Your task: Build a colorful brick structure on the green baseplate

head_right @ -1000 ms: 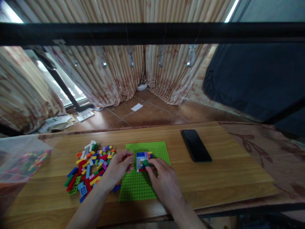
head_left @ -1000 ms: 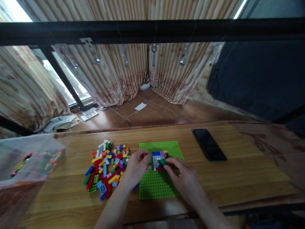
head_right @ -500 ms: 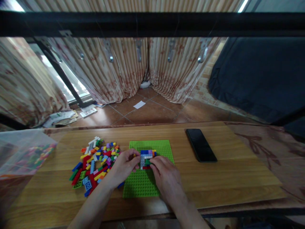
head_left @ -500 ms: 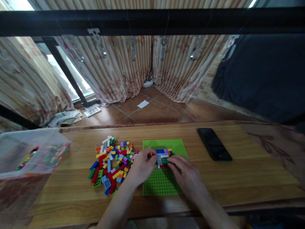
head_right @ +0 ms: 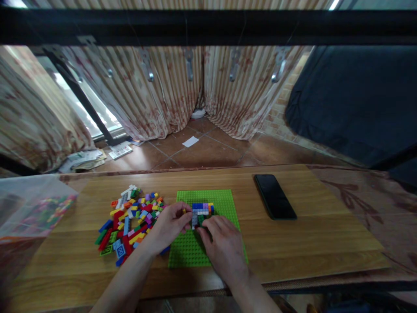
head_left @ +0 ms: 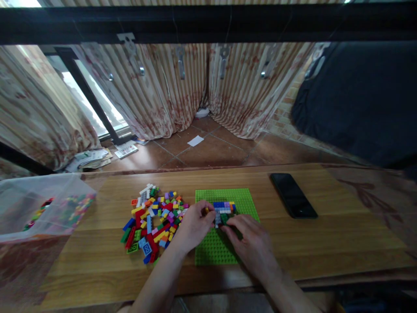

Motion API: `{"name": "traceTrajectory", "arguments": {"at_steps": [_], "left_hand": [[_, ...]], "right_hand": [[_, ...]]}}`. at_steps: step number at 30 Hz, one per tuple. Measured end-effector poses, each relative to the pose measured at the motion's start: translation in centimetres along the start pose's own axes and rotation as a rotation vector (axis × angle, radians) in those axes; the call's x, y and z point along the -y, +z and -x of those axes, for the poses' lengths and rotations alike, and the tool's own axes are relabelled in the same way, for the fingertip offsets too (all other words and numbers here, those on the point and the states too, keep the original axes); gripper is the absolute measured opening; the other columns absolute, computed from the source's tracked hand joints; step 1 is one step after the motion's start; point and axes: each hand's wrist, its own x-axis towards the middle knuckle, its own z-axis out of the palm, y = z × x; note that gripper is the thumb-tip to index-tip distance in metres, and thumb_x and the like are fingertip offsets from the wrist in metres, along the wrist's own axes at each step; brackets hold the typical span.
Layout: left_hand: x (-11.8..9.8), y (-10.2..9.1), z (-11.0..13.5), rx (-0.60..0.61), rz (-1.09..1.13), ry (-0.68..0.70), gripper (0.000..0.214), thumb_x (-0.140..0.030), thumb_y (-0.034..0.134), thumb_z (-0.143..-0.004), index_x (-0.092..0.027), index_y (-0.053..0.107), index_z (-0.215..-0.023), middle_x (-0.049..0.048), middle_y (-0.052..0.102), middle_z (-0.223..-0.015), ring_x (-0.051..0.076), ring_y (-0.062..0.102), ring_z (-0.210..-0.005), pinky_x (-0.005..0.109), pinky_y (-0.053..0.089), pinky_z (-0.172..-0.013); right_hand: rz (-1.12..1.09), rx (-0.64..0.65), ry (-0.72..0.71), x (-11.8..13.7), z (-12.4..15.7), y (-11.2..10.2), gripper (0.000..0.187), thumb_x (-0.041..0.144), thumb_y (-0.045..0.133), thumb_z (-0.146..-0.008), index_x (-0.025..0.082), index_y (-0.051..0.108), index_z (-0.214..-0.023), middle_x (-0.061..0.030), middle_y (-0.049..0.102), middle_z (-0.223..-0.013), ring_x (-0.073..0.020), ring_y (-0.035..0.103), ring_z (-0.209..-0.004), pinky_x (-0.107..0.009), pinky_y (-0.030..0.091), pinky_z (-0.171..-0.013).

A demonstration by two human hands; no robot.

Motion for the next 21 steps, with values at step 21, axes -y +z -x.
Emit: {"name": "traceTrajectory", "arguments": {"at_steps": [21], "left_hand": [[0.2, -0.1, 0.1, -0.008, -0.084, 0.064, 0.017, -0.032, 0.051, -0.08, -0.017, 0.06, -0.083, -0.0027, 0.058, -0.054, 0.011, 0.052, -0.048, 0.02, 0.035, -0.046]], "right_hand": [[-0.186, 0.054, 0.057, -1.5, -0.9, -0.4, 0.021, 0.031, 0.059, -0.088, 0.027, 0.07, -0.104, -0.0048, 0.066, -0.093, -0.0203, 0.059, -0.091, -0.036, 0.05, -0.079]]}}
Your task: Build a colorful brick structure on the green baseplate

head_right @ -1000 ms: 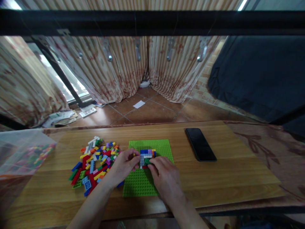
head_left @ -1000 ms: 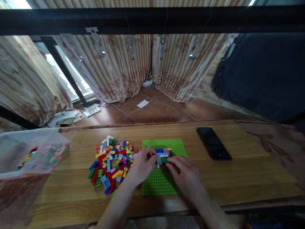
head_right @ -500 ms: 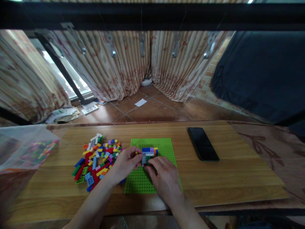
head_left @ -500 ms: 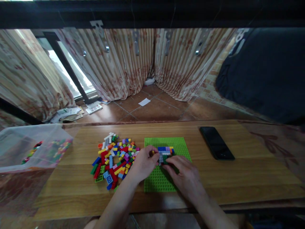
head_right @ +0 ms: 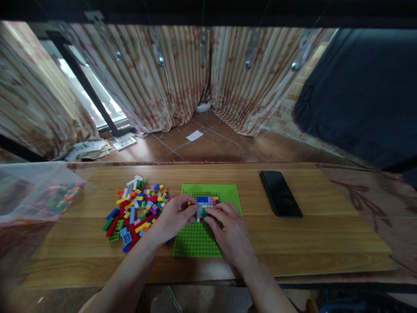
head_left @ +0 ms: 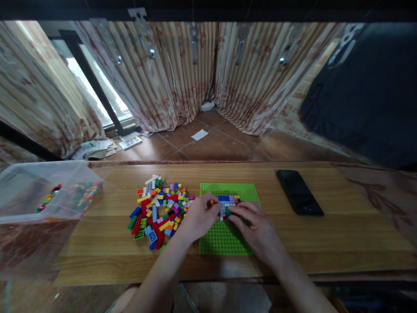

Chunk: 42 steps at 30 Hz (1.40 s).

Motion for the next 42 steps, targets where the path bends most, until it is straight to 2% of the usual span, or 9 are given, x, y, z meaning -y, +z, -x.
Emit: {"name": "traceTrajectory", "arguments": {"at_steps": [9, 21, 24, 26, 28, 30, 33, 37, 42], "left_hand": [[0.6, 0.4, -0.1, -0.035, -0.012, 0.032, 0.016, -0.032, 0.052, -0.079, -0.018, 0.06, -0.081, -0.0035, 0.056, -0.055, 0.011, 0.051, -0.05, 0.02, 0.035, -0.047], [-0.2, 0.4, 0.0, -0.048, -0.011, -0.005, 0.013, -0.029, 0.053, -0.078, -0.017, 0.058, -0.076, -0.0037, 0.054, -0.053, 0.01, 0.049, -0.047, 0.02, 0.035, -0.045], [-0.9, -0.1, 0.1, -0.05, 0.081, -0.017, 0.018, -0.034, 0.053, -0.079, -0.016, 0.057, -0.076, -0.0036, 0.053, -0.054, 0.011, 0.051, -0.048, 0.02, 0.038, -0.044], [-1.5, -0.4, 0.2, -0.082, 0.211, -0.017, 0.02, -0.035, 0.054, -0.079, -0.016, 0.057, -0.077, -0.0027, 0.056, -0.061, 0.011, 0.056, -0.053, 0.021, 0.042, -0.047], [-2.0, -0.6, 0.3, -0.105, 0.359, -0.035, 0.02, -0.033, 0.055, -0.078, -0.015, 0.058, -0.084, -0.0013, 0.06, -0.069, 0.012, 0.061, -0.06, 0.022, 0.048, -0.054], [-2.4, -0.6, 0.4, -0.1, 0.475, -0.068, 0.024, -0.03, 0.056, -0.077, -0.014, 0.059, -0.094, 0.0002, 0.064, -0.074, 0.013, 0.065, -0.065, 0.025, 0.052, -0.064], [-2.7, -0.2, 0.5, -0.063, 0.55, -0.093, 0.029, -0.027, 0.056, -0.077, -0.012, 0.059, -0.101, 0.0021, 0.067, -0.072, 0.014, 0.066, -0.067, 0.027, 0.054, -0.07], [-2.5, 0.5, 0.7, -0.007, 0.554, -0.077, 0.031, -0.028, 0.059, -0.077, -0.011, 0.06, -0.104, 0.0041, 0.068, -0.073, 0.015, 0.066, -0.067, 0.028, 0.054, -0.068], [-2.4, 1.0, 0.9, 0.078, 0.49, 0.0, 0.025, -0.026, 0.063, -0.077, -0.013, 0.064, -0.098, 0.0035, 0.069, -0.08, 0.011, 0.062, -0.065, 0.021, 0.05, -0.059]], "right_hand": [[-0.026, 0.017, 0.043, -0.5, -0.3, 0.5, 0.019, 0.033, 0.06, -0.086, 0.028, 0.072, -0.1, -0.0043, 0.065, -0.091, -0.0202, 0.059, -0.09, -0.036, 0.049, -0.078], [0.063, 0.083, 0.111, 0.0, -0.4, 0.2, 0.021, 0.037, 0.064, -0.083, 0.031, 0.072, -0.101, -0.0025, 0.064, -0.078, -0.0211, 0.059, -0.081, -0.035, 0.047, -0.073], [-0.062, 0.009, 0.098, 0.2, -0.5, -0.6, 0.023, 0.037, 0.062, -0.084, 0.03, 0.071, -0.104, -0.0027, 0.065, -0.082, -0.0196, 0.06, -0.082, -0.033, 0.048, -0.074], [-0.171, -0.129, 0.128, 0.1, -0.5, -1.3, 0.022, 0.035, 0.057, -0.088, 0.026, 0.071, -0.103, -0.004, 0.067, -0.088, -0.0185, 0.061, -0.083, -0.032, 0.048, -0.074], [-0.253, -0.277, 0.196, -0.1, -0.6, -1.8, 0.022, 0.034, 0.054, -0.089, 0.023, 0.071, -0.099, -0.0053, 0.069, -0.091, -0.0182, 0.062, -0.083, -0.03, 0.049, -0.073], [-0.295, -0.343, 0.245, -0.1, -0.6, -2.0, 0.022, 0.035, 0.054, -0.089, 0.021, 0.071, -0.094, -0.006, 0.069, -0.09, -0.0187, 0.063, -0.082, -0.029, 0.05, -0.069], [-0.314, -0.267, 0.215, 0.2, -0.5, -1.7, 0.021, 0.034, 0.055, -0.088, 0.021, 0.071, -0.094, -0.0057, 0.069, -0.088, -0.0185, 0.063, -0.082, -0.029, 0.05, -0.069], [-0.315, -0.151, 0.159, 1.3, -0.2, -0.9, 0.019, 0.031, 0.056, -0.088, 0.023, 0.069, -0.099, -0.0045, 0.068, -0.091, -0.0171, 0.063, -0.085, -0.029, 0.05, -0.076], [-0.306, -0.144, 0.159, 1.9, -0.2, -0.3, 0.018, 0.031, 0.061, -0.085, 0.024, 0.068, -0.1, -0.0036, 0.068, -0.095, -0.0161, 0.063, -0.084, -0.027, 0.05, -0.075]]}}
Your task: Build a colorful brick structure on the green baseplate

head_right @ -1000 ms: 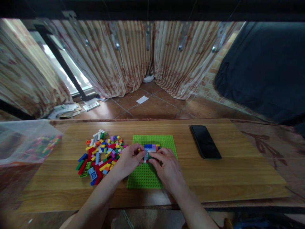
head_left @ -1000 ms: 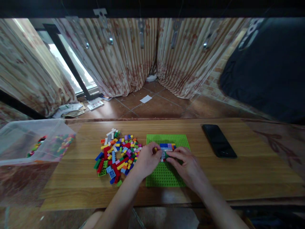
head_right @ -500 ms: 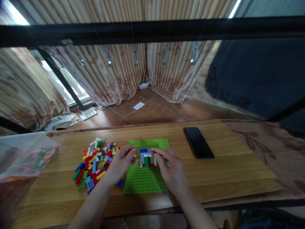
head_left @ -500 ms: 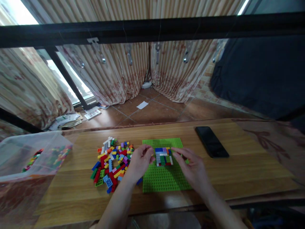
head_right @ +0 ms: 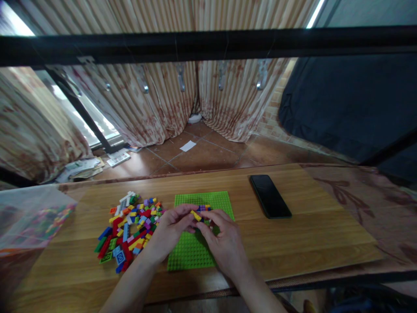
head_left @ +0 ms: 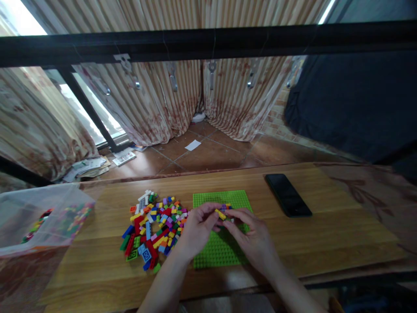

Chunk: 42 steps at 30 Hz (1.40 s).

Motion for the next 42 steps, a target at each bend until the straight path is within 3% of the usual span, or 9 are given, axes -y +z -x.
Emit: {"name": "traceTrajectory", "arguments": {"at_steps": [5, 8, 13, 18, 24, 37, 42], "left_hand": [[0.2, 0.4, 0.2, 0.057, -0.042, 0.021, 0.019, -0.026, 0.063, -0.078, -0.015, 0.06, -0.092, 0.0017, 0.067, -0.075, 0.011, 0.063, -0.066, 0.02, 0.048, -0.059], [0.1, 0.2, 0.2, 0.042, -0.077, 0.027, 0.019, -0.028, 0.061, -0.079, -0.015, 0.059, -0.092, 0.0033, 0.067, -0.082, 0.012, 0.064, -0.067, 0.02, 0.048, -0.058], [0.0, -1.2, -0.4, -0.221, -0.209, 0.143, 0.013, -0.025, 0.055, -0.079, -0.015, 0.059, -0.086, 0.004, 0.066, -0.084, 0.013, 0.062, -0.067, 0.022, 0.048, -0.059], [1.1, -2.4, -1.1, -0.361, -0.506, 0.203, 0.016, -0.023, 0.054, -0.078, -0.016, 0.062, -0.09, 0.0046, 0.066, -0.084, 0.015, 0.062, -0.073, 0.026, 0.048, -0.065], [1.9, -1.6, -1.2, -0.333, -0.643, 0.135, 0.027, -0.026, 0.054, -0.081, -0.015, 0.062, -0.104, 0.0096, 0.069, -0.094, 0.019, 0.065, -0.079, 0.029, 0.05, -0.066], [2.0, -0.4, -0.9, -0.29, -0.614, 0.161, 0.028, -0.024, 0.055, -0.08, -0.016, 0.06, -0.106, 0.0101, 0.066, -0.103, 0.019, 0.064, -0.089, 0.029, 0.051, -0.073], [1.7, 0.2, -0.7, -0.325, -0.716, 0.194, 0.032, -0.028, 0.059, -0.078, -0.015, 0.06, -0.107, 0.0105, 0.062, -0.104, 0.022, 0.061, -0.091, 0.035, 0.049, -0.08]], "right_hand": [[-0.015, -0.018, -0.001, -0.1, -0.1, 0.0, 0.013, 0.029, 0.057, -0.088, 0.023, 0.069, -0.092, -0.003, 0.068, -0.088, -0.016, 0.063, -0.083, -0.028, 0.049, -0.075], [-0.004, -0.039, -0.005, -0.5, -0.5, -0.8, 0.014, 0.03, 0.057, -0.088, 0.022, 0.068, -0.089, -0.0034, 0.068, -0.086, -0.0167, 0.063, -0.083, -0.029, 0.049, -0.076], [0.033, -0.186, 0.104, -2.5, -1.3, -3.0, 0.018, 0.036, 0.06, -0.085, 0.021, 0.068, -0.09, -0.0051, 0.069, -0.089, -0.0186, 0.064, -0.08, -0.03, 0.05, -0.071], [0.093, -0.056, 0.117, -3.0, -1.2, -3.3, 0.016, 0.034, 0.058, -0.085, 0.022, 0.069, -0.088, -0.0034, 0.07, -0.088, -0.019, 0.065, -0.081, -0.03, 0.049, -0.072], [0.186, 0.085, 0.035, -2.6, -1.0, -2.6, 0.014, 0.025, 0.055, -0.087, 0.023, 0.069, -0.088, -0.0022, 0.069, -0.088, -0.0177, 0.064, -0.084, -0.029, 0.047, -0.074], [0.247, 0.099, 0.016, -2.3, -1.1, -1.4, 0.013, 0.023, 0.054, -0.086, 0.022, 0.067, -0.087, -0.0022, 0.069, -0.086, -0.0173, 0.064, -0.08, -0.029, 0.046, -0.073], [0.241, 0.103, 0.009, -2.4, -1.4, -1.2, 0.012, 0.024, 0.054, -0.085, 0.022, 0.066, -0.081, -0.0014, 0.067, -0.079, -0.0169, 0.062, -0.075, -0.029, 0.046, -0.069]]}}
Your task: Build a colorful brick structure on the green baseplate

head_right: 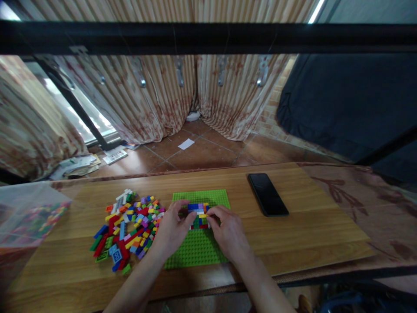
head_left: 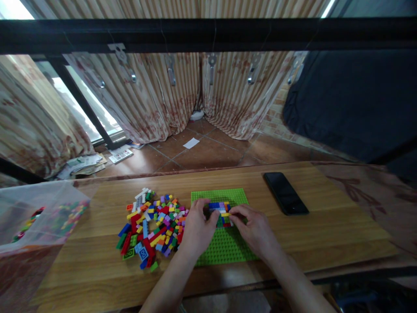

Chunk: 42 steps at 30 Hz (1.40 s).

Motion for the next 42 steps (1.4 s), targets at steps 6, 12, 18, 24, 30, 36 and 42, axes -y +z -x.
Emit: {"name": "traceTrajectory", "arguments": {"at_steps": [6, 12, 18, 24, 30, 36, 42], "left_hand": [[-0.2, 0.9, 0.0, -0.051, -0.063, 0.025, 0.036, -0.026, 0.062, -0.074, -0.014, 0.059, -0.108, 0.0123, 0.059, -0.111, 0.025, 0.056, -0.105, 0.039, 0.046, -0.09], [-0.5, 1.3, -0.2, -0.045, -0.042, -0.06, 0.037, -0.024, 0.062, -0.072, -0.014, 0.059, -0.107, 0.0113, 0.063, -0.101, 0.024, 0.06, -0.098, 0.037, 0.047, -0.086], [-0.6, 1.4, -0.2, -0.043, -0.034, -0.079, 0.035, -0.023, 0.06, -0.072, -0.013, 0.06, -0.106, 0.0093, 0.067, -0.09, 0.022, 0.063, -0.084, 0.035, 0.048, -0.079], [-0.6, 1.5, -0.2, -0.043, -0.045, -0.082, 0.035, -0.023, 0.06, -0.072, -0.013, 0.06, -0.105, 0.0096, 0.067, -0.089, 0.021, 0.063, -0.08, 0.034, 0.047, -0.076], [-0.4, 1.4, -0.4, -0.043, -0.014, -0.08, 0.031, -0.021, 0.062, -0.069, -0.014, 0.061, -0.099, 0.007, 0.067, -0.083, 0.02, 0.062, -0.078, 0.032, 0.046, -0.075], [0.1, 0.8, -0.4, 0.021, 0.059, -0.055, 0.035, -0.025, 0.064, -0.072, -0.015, 0.061, -0.105, 0.0084, 0.068, -0.092, 0.02, 0.063, -0.081, 0.031, 0.048, -0.074], [0.1, -0.9, -0.9, -0.048, 0.247, -0.077, 0.026, -0.029, 0.059, -0.08, -0.014, 0.063, -0.101, 0.0093, 0.068, -0.096, 0.018, 0.063, -0.083, 0.028, 0.049, -0.07]], "right_hand": [[-0.031, -0.017, -0.005, 0.2, -0.1, 0.0, 0.013, 0.023, 0.055, -0.084, 0.022, 0.066, -0.079, -0.0018, 0.065, -0.076, -0.0173, 0.061, -0.074, -0.029, 0.046, -0.068], [-0.108, -0.047, 0.022, 0.0, -0.2, 0.4, 0.012, 0.023, 0.057, -0.082, 0.021, 0.067, -0.075, -0.0019, 0.066, -0.075, -0.0174, 0.062, -0.073, -0.029, 0.046, -0.069], [-0.225, -0.049, 0.184, -1.0, -0.4, 0.3, 0.018, 0.033, 0.059, -0.081, 0.02, 0.071, -0.078, -0.0027, 0.071, -0.075, -0.0182, 0.064, -0.07, -0.029, 0.048, -0.065], [-0.309, -0.067, 0.294, -1.7, -0.7, 0.6, 0.019, 0.036, 0.065, -0.074, 0.018, 0.072, -0.076, -0.0032, 0.072, -0.073, -0.0181, 0.065, -0.067, -0.029, 0.05, -0.064], [-0.323, -0.054, 0.303, -1.8, -1.0, 0.7, 0.019, 0.037, 0.067, -0.071, 0.019, 0.071, -0.07, -0.0027, 0.071, -0.068, -0.0175, 0.064, -0.064, -0.03, 0.05, -0.063], [-0.417, -0.071, 0.372, -1.6, -1.2, 0.1, 0.026, 0.043, 0.071, -0.066, 0.017, 0.07, -0.069, -0.0014, 0.068, -0.062, -0.016, 0.06, -0.058, -0.028, 0.047, -0.057], [-0.46, -0.259, 0.349, -0.6, -1.2, -0.7, 0.033, 0.049, 0.07, -0.068, 0.016, 0.067, -0.065, 0.0003, 0.059, -0.054, -0.0129, 0.053, -0.051, -0.025, 0.043, -0.05]]}}
